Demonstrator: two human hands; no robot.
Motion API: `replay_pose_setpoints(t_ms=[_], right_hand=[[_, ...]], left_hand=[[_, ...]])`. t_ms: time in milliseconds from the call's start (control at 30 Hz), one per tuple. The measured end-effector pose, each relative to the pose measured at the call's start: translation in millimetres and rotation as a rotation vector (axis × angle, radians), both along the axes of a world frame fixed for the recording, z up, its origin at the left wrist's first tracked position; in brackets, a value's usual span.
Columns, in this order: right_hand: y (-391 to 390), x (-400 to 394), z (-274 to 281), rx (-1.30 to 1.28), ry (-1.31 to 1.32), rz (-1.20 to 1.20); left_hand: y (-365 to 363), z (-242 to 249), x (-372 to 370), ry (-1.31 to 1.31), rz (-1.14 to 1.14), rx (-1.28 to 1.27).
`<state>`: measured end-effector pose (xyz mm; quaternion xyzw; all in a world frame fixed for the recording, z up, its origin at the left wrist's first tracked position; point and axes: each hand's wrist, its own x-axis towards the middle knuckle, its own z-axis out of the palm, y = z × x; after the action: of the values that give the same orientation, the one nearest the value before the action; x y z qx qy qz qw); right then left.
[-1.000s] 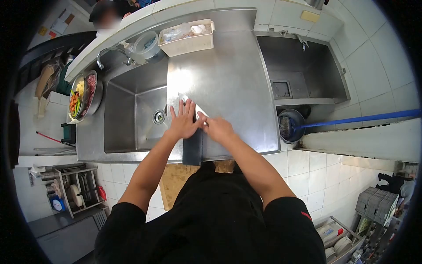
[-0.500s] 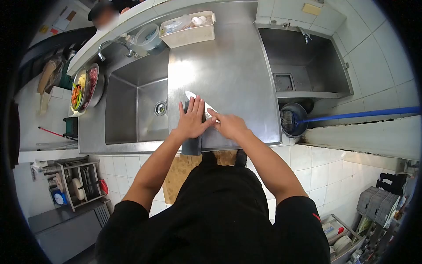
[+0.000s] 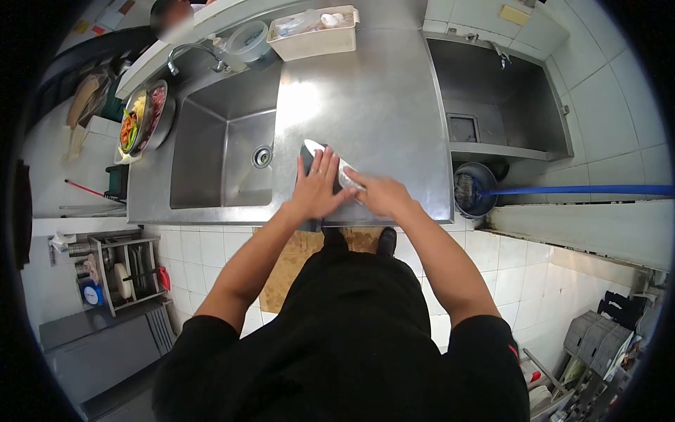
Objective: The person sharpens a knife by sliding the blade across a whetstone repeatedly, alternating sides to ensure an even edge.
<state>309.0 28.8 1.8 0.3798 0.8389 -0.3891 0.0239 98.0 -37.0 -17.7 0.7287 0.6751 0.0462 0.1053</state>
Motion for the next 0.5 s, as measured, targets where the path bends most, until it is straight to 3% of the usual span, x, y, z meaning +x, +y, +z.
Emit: replay_pose_setpoints(t_ms=[100,200,267,433,500], right_hand=[[-5.9,2.5,8.9,-0.070,-0.007,0.029],[-62.0,51.9,5.2,-0.045,0.027,0.119],[-73.3,57.3,43.4,-0.242,-0.266,0.154],[-13.5,22.7,0.9,0.014,-0.104,0.036],[3.9,-2.1,16.3,-0.026,-0.106,0.002]], left_hand=[[-16.0,10.4,3.3,0.013,-0.032,-0.051],[-84.7,30.8,30.1,-0.036,-0.135,-0.162],[-114.7,19.4,44.3,-0.035,-0.167,-0.113],[-32.8,5.7,23.3,-0.014,-0.020,-0.052],[0.0,8.4,10.0,0.013,0.040,-0.072]])
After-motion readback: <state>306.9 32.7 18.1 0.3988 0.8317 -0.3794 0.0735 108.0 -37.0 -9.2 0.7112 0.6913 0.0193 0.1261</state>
